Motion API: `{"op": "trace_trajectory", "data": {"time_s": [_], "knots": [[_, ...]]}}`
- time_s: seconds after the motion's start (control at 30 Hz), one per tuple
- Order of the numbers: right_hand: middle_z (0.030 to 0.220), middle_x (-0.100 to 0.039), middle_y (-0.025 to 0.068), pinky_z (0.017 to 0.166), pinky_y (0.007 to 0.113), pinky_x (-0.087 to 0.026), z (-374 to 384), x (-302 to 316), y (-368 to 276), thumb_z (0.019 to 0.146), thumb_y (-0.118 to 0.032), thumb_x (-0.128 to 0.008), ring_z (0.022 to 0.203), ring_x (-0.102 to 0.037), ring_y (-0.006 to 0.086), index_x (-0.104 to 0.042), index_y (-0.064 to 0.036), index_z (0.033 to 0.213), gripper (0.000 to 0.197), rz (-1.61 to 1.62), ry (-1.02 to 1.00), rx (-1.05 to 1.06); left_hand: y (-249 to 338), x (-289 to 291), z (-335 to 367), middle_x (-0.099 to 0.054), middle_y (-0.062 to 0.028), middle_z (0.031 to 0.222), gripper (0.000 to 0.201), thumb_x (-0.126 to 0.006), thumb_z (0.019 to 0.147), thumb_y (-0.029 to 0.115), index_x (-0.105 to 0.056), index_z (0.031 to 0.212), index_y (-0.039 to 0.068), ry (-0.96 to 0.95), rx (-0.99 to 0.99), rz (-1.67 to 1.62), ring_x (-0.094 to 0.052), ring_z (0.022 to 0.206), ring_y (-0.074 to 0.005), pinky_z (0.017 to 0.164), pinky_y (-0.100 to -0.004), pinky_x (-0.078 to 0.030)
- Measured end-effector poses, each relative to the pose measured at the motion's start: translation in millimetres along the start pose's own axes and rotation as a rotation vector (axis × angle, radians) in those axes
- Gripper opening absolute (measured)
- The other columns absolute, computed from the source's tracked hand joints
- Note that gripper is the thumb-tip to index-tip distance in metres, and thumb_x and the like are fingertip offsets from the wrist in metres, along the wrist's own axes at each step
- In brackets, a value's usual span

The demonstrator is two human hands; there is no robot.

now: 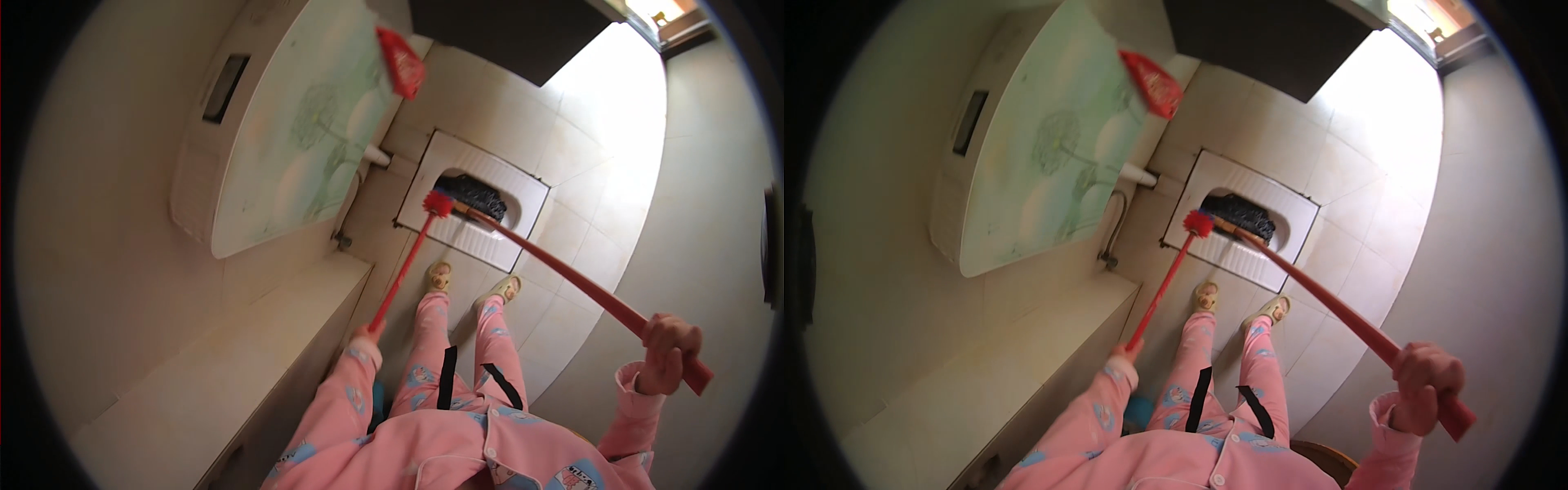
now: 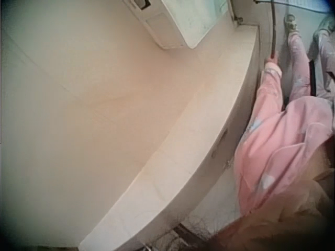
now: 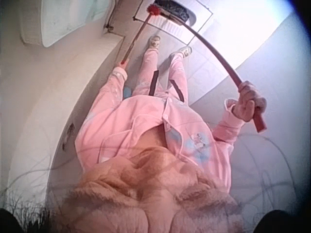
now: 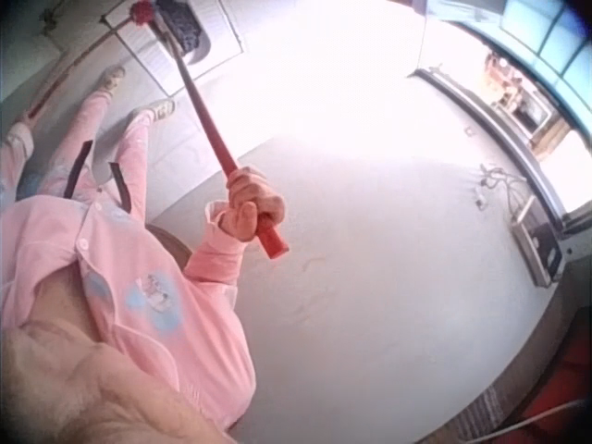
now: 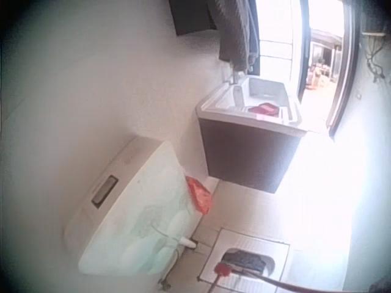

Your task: The person mops a hallway floor and then uses a long-handled brush to scrub the inside of a squat toilet.

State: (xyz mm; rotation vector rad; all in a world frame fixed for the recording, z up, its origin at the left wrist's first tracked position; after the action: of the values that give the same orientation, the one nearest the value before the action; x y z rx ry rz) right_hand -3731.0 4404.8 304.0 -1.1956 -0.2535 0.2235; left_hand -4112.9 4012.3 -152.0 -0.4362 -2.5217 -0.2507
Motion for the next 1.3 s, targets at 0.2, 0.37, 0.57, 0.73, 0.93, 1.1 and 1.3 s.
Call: {"op": "trace_trajectory", "data": {"time_s": [0.2,0.37,0.57,0.73,0.93,1.1,1.3], "knots": [[0.042,-0.039,0.0000,0.038,0.025,-0.040,-6.8,9.1,-2.4,0.077,-0.013,-0.058,0.032,-0.038,0.0114,-0.034,-0.0121,0.061,0.029,0.165,0.067,-0.023,-8.3,-34.7,-62.7,-0.058,-0.0186,0.063,0.042,-0.063,0.070,0.044,-0.064,0.072,0.003,-0.023,-0.286,-0.171,-0.062,0.064,-0.0265,0.058,-0.0400,-0.044],[0.043,-0.041,0.0022,0.041,0.027,-0.042,-9.5,3.1,-9.2,0.073,-0.011,-0.059,0.034,-0.040,0.0146,-0.034,-0.0113,0.060,0.028,0.178,0.015,-0.072,2.7,-17.0,-80.9,-0.054,-0.0209,0.059,0.035,-0.063,0.070,0.034,-0.061,0.070,-0.001,0.023,-0.260,-0.230,-0.061,0.061,-0.0255,0.055,-0.0390,-0.042],[0.047,-0.044,0.0043,0.045,0.030,-0.045,-22.3,-8.6,-13.5,0.068,-0.002,-0.059,0.038,-0.046,0.0184,-0.036,-0.0093,0.060,0.025,0.236,-0.054,-0.085,-8.9,0.0,-80.3,-0.056,-0.0155,0.060,0.030,-0.066,0.069,0.027,-0.060,0.073,-0.003,0.060,-0.191,-0.370,-0.057,0.061,-0.0207,0.057,-0.0381,-0.042],[0.047,-0.045,0.0050,0.045,0.030,-0.045,-23.2,-31.7,-25.5,0.070,-0.001,-0.057,0.037,-0.045,0.0184,-0.038,-0.0085,0.060,0.023,0.249,-0.180,-0.072,-6.5,6.8,-97.8,-0.059,-0.0096,0.066,0.028,-0.069,0.070,0.022,-0.060,0.081,-0.001,0.065,-0.180,-0.416,-0.056,0.065,-0.0179,0.062,-0.0363,-0.043],[0.052,-0.048,0.0064,0.049,0.032,-0.047,-27.1,-62.5,-34.7,0.062,0.007,-0.058,0.044,-0.051,0.0234,-0.041,-0.0076,0.064,0.022,0.203,-0.376,-0.112,64.9,31.4,-134.2,-0.045,-0.0003,0.048,0.029,-0.066,0.073,0.020,-0.052,0.053,0.004,0.071,-0.368,-0.500,-0.043,0.048,-0.0088,0.046,-0.0286,-0.035],[0.052,-0.048,0.0064,0.049,0.032,-0.047,-29.3,-64.9,-41.8,0.062,0.007,-0.058,0.045,-0.052,0.0229,-0.041,-0.0080,0.065,0.023,0.219,-0.391,-0.082,104.7,43.4,-138.2,-0.051,-0.0130,0.049,0.031,-0.066,0.071,0.027,-0.056,0.058,0.001,0.102,-0.507,-0.487,-0.055,0.050,-0.0161,0.049,-0.0329,-0.040],[0.051,-0.046,0.0053,0.046,0.032,-0.045,-25.2,-69.2,-40.1,0.064,0.007,-0.057,0.044,-0.051,0.0227,-0.040,-0.0070,0.065,0.022,0.193,-0.409,-0.055,57.2,42.8,-87.7,-0.058,-0.0181,0.059,0.049,-0.050,0.077,0.052,-0.065,0.067,0.006,0.191,-0.190,-0.052,-0.062,0.065,-0.0344,0.057,-0.0443,-0.045]]}}
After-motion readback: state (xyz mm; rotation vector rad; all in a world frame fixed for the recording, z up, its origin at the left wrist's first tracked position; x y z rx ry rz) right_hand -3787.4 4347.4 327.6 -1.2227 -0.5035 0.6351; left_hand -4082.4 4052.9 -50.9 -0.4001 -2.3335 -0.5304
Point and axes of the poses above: each hand's wrist, its own z-axis towards the middle knuckle, its own x-axis out of the back of the hand, y = z × x, the point moved 9 cm from there along z, towards the middle knuckle
